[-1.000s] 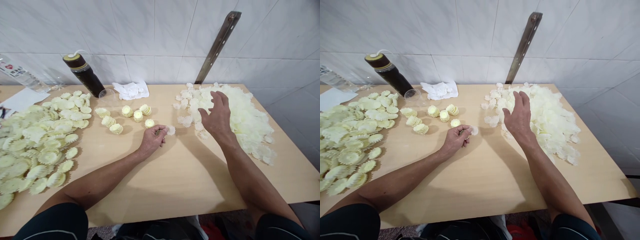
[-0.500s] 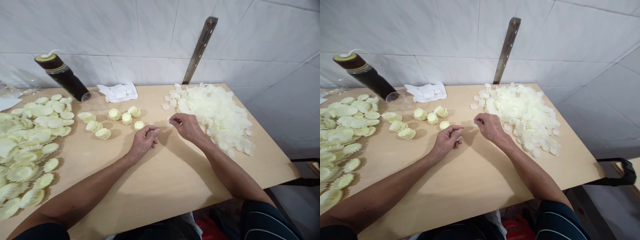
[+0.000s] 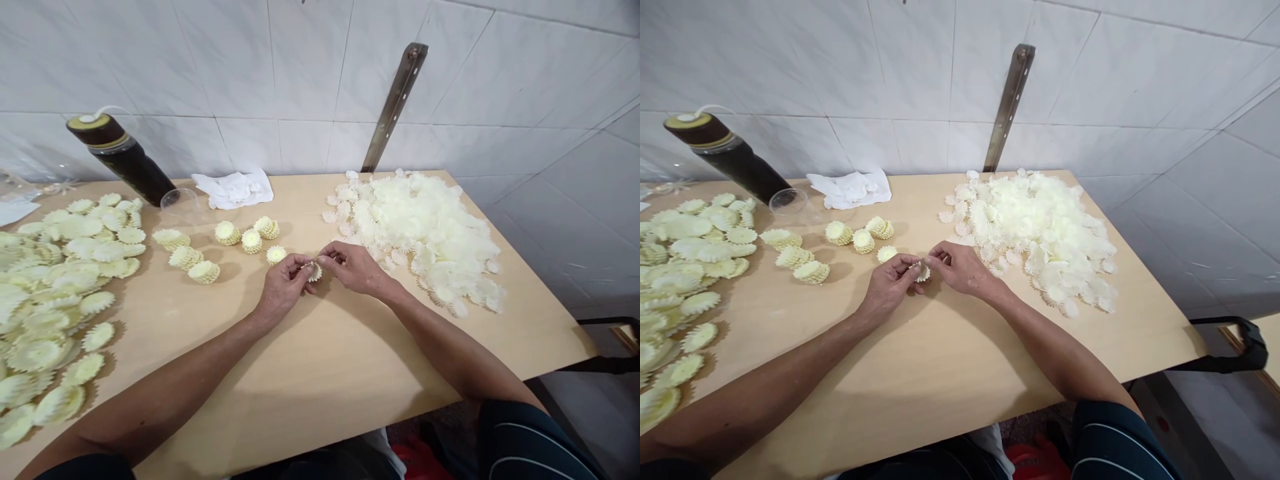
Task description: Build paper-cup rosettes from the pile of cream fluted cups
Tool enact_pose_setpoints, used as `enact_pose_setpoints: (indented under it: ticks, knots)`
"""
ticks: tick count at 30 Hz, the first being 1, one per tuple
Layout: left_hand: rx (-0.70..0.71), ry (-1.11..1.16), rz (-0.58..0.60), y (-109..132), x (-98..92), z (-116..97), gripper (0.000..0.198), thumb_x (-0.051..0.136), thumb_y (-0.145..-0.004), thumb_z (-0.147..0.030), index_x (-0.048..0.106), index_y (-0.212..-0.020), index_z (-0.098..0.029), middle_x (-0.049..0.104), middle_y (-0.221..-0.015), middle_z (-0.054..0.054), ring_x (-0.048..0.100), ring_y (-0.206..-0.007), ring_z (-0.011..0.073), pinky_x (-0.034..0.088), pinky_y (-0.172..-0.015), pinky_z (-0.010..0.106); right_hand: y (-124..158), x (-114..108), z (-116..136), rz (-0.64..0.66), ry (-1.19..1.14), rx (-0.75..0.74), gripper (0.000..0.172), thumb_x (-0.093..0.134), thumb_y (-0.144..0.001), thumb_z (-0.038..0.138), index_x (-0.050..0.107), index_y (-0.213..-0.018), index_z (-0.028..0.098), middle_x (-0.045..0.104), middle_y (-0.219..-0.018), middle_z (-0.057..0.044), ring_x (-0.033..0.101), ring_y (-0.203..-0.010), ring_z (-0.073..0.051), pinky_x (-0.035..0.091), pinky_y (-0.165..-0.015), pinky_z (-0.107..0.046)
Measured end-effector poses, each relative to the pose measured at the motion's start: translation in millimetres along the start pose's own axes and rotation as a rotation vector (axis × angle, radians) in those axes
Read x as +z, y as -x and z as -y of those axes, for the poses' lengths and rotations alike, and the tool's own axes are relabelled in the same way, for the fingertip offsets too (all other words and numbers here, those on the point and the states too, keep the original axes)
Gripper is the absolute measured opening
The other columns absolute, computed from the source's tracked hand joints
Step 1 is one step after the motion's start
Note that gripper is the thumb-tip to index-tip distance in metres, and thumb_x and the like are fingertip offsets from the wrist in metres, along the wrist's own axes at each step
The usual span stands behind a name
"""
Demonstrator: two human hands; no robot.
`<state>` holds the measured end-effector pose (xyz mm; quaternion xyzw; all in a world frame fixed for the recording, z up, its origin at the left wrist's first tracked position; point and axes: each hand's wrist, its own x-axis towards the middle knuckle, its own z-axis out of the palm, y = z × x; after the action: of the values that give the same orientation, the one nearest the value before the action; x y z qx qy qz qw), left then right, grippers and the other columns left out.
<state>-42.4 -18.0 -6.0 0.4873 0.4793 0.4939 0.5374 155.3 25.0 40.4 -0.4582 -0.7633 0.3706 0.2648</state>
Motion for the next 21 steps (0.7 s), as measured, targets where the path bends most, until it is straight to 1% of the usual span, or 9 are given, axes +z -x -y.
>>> enact_pose_setpoints:
  ticks: [3,5,7,10,11,13,15,17,21]
  knots:
    - [-0.021,-0.012,-0.012,2,0.8,-3,0.046,0.080,-0.088,-0.059,0.069,-0.103,-0.017,0.072,-0.068,0.001,0.070,-0.052,0.0151,0.051,-0.046,0.021,3,5,2,0.132,-0.136,0.068,0.043,0.070,-0.095,0.060,0.075,-0.107,0.020,0.077,-0.092,-0.005,0.067,-0.075,-0.016,0.051,-0.058,-0.026]
    - [-0.034,-0.022,-0.021,4,2.5,-4,0.047,0.080,-0.088,-0.060,0.067,-0.103,-0.017,0.068,-0.062,-0.001,0.066,-0.047,0.0143,0.048,-0.041,0.021,3,8,1,0.167,-0.176,0.098,0.045,0.075,-0.090,0.062,0.076,-0.102,0.019,0.074,-0.086,-0.004,0.065,-0.071,-0.016,0.049,-0.053,-0.024]
    - [-0.018,-0.022,-0.018,5,3.9,-4,0.045,0.078,-0.089,-0.058,0.067,-0.101,-0.016,0.070,-0.065,0.000,0.066,-0.049,0.0138,0.052,-0.043,0.021,3,9,-1,0.187,-0.223,0.129,0.044,0.077,-0.087,0.061,0.075,-0.097,0.019,0.071,-0.079,-0.002,0.062,-0.066,-0.014,0.049,-0.050,-0.023]
    - [0.001,0.033,0.005,4,4.9,0,0.043,0.076,-0.092,-0.056,0.068,-0.102,-0.015,0.075,-0.078,0.004,0.074,-0.063,0.0158,0.064,-0.060,0.026,1,12,-6,0.177,-0.306,0.181,0.041,0.079,-0.086,0.059,0.072,-0.091,0.018,0.069,-0.072,0.000,0.059,-0.056,-0.012,0.049,-0.047,-0.022]
    - [-0.010,0.062,0.004,3,5.1,1,0.043,0.076,-0.092,-0.055,0.068,-0.105,-0.015,0.076,-0.081,0.004,0.076,-0.066,0.0166,0.066,-0.064,0.029,0,12,-8,0.167,-0.323,0.188,0.042,0.080,-0.085,0.058,0.071,-0.091,0.018,0.069,-0.071,0.000,0.059,-0.053,-0.011,0.048,-0.046,-0.022]
    - [-0.020,0.100,0.003,2,5.3,3,0.044,0.076,-0.091,-0.055,0.069,-0.107,-0.015,0.076,-0.085,0.004,0.077,-0.069,0.0169,0.068,-0.068,0.030,0,13,-11,0.157,-0.344,0.185,0.044,0.081,-0.084,0.060,0.070,-0.092,0.018,0.069,-0.070,0.001,0.058,-0.051,-0.011,0.048,-0.044,-0.022]
    - [-0.024,0.109,-0.005,2,5.5,4,0.043,0.076,-0.091,-0.055,0.069,-0.107,-0.016,0.076,-0.090,0.004,0.078,-0.071,0.0168,0.068,-0.070,0.031,1,13,-14,0.152,-0.350,0.182,0.046,0.083,-0.082,0.061,0.069,-0.093,0.018,0.069,-0.069,0.001,0.059,-0.050,-0.011,0.048,-0.043,-0.022]
    - [-0.018,0.100,-0.005,3,6.0,3,0.042,0.076,-0.091,-0.055,0.067,-0.105,-0.016,0.075,-0.088,0.004,0.077,-0.068,0.0164,0.068,-0.069,0.031,2,14,-16,0.135,-0.331,0.192,0.048,0.084,-0.080,0.063,0.068,-0.091,0.019,0.068,-0.067,0.001,0.057,-0.047,-0.011,0.047,-0.042,-0.023]
    - [-0.005,0.043,0.023,6,7.0,2,0.041,0.072,-0.095,-0.056,0.065,-0.100,-0.016,0.074,-0.084,0.004,0.078,-0.068,0.0179,0.068,-0.069,0.031,8,17,-22,0.080,-0.276,0.187,0.046,0.077,-0.087,0.064,0.070,-0.091,0.019,0.064,-0.062,0.002,0.055,-0.043,-0.011,0.045,-0.042,-0.024]
